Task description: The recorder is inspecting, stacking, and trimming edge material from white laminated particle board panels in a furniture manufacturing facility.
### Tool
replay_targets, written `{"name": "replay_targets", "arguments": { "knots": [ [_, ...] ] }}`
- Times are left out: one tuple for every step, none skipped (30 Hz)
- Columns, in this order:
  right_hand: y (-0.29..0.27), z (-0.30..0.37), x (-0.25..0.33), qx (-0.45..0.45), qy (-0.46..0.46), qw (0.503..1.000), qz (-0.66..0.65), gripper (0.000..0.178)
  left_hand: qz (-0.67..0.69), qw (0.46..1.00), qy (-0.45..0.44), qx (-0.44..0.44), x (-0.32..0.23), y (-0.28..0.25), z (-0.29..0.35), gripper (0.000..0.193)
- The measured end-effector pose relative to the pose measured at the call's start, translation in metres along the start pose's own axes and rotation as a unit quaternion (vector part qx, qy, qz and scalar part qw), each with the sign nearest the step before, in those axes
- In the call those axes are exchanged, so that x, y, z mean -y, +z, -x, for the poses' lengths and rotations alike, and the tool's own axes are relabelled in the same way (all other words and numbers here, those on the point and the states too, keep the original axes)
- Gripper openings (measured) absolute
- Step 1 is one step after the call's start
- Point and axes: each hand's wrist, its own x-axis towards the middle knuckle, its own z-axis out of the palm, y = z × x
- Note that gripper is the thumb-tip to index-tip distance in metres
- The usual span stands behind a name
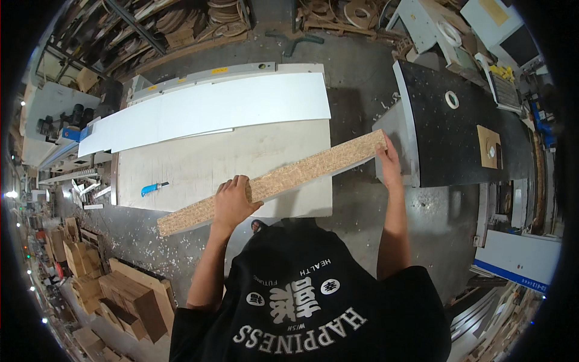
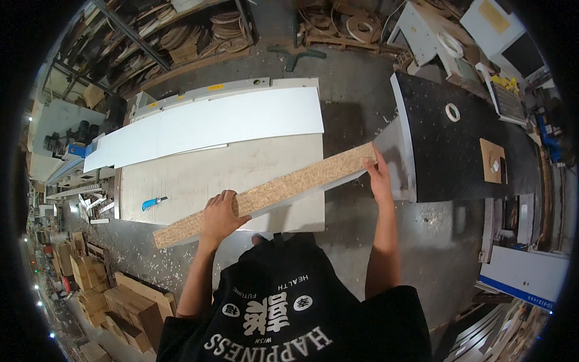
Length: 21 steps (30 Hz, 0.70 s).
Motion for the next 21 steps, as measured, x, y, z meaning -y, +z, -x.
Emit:
{"name": "replay_targets", "arguments": {
  "knots": [
    [0.001,-0.003,0.0,-0.002,-0.006,1.0,0.001,0.066,0.001,1.0,0.004,-0.005,0.004,0.004,0.004,0.065],
    [0.002,-0.008,0.0,-0.006,-0.008,1.0,0.01,0.065,0.0,0.997,0.036,-0.062,0.011,0.007,0.009,0.066],
    [0.005,-0.006,-0.003,-0.011,-0.003,1.0,0.019,0.064,0.0,0.991,0.067,-0.113,0.02,0.012,0.019,0.068],
    [0.006,-0.004,-0.003,-0.015,0.0,1.0,0.02,0.064,0.001,0.992,0.07,-0.109,0.033,0.011,0.031,0.068],
    [0.008,-0.003,-0.004,-0.025,-0.007,0.999,0.021,0.063,0.013,0.991,0.044,-0.122,0.053,0.006,0.044,0.071],
    [0.008,-0.003,-0.003,-0.031,-0.017,0.999,0.022,0.063,0.025,0.99,0.017,-0.138,0.075,-0.001,0.057,0.074],
    [0.007,-0.003,-0.002,-0.031,-0.018,0.999,0.023,0.063,-0.002,0.97,-0.05,-0.239,0.106,0.003,0.073,0.072],
    [0.007,-0.003,-0.003,-0.035,-0.009,0.999,0.01,0.062,-0.029,0.934,-0.117,-0.337,0.141,0.009,0.092,0.07],
    [0.005,-0.003,-0.006,-0.041,0.001,0.999,-0.003,0.062,-0.014,0.909,-0.184,-0.373,0.172,0.006,0.108,0.067],
    [0.004,-0.003,-0.009,-0.042,0.002,0.999,-0.002,0.062,0.0,0.879,-0.251,-0.406,0.201,0.003,0.125,0.065],
    [0.003,-0.003,-0.012,-0.045,-0.006,0.999,0.0,0.062,0.0,0.878,-0.254,-0.406,0.233,0.01,0.145,0.065],
    [0.005,-0.002,-0.013,-0.044,-0.014,0.999,0.0,0.062,0.234,0.819,-0.295,-0.432,0.263,0.024,0.165,0.063],
    [0.007,-0.001,-0.012,-0.041,-0.013,0.999,0.001,0.062,0.455,0.711,-0.317,-0.432,0.278,0.035,0.176,0.062],
    [0.008,-0.001,-0.009,-0.036,-0.011,0.999,-0.003,0.062,0.456,0.711,-0.318,-0.431,0.273,0.042,0.176,0.062],
    [0.006,-0.001,-0.009,-0.032,-0.009,0.999,-0.007,0.062,0.511,0.705,-0.26,-0.417,0.264,0.051,0.174,0.064],
    [0.006,-0.001,-0.009,-0.033,-0.008,0.999,-0.005,0.062,0.564,0.695,-0.199,-0.4,0.257,0.056,0.172,0.065],
    [0.007,-0.001,-0.009,-0.036,-0.01,0.999,0.0,0.062,0.565,0.694,-0.2,-0.399,0.253,0.058,0.169,0.065],
    [0.005,0.0,-0.011,-0.039,-0.011,0.999,0.004,0.062,0.564,0.683,-0.198,-0.419,0.252,0.06,0.167,0.067],
    [0.004,0.0,-0.013,-0.04,-0.011,0.999,0.006,0.062,0.563,0.673,-0.196,-0.438,0.25,0.062,0.165,0.068],
    [0.003,0.001,-0.016,-0.044,-0.014,0.999,0.004,0.061,0.565,0.672,-0.196,-0.437,0.249,0.063,0.165,0.068],
    [0.005,0.0,-0.016,-0.046,-0.016,0.999,0.001,0.061,0.569,0.668,-0.196,-0.438,0.251,0.063,0.166,0.068]
  ]
}}
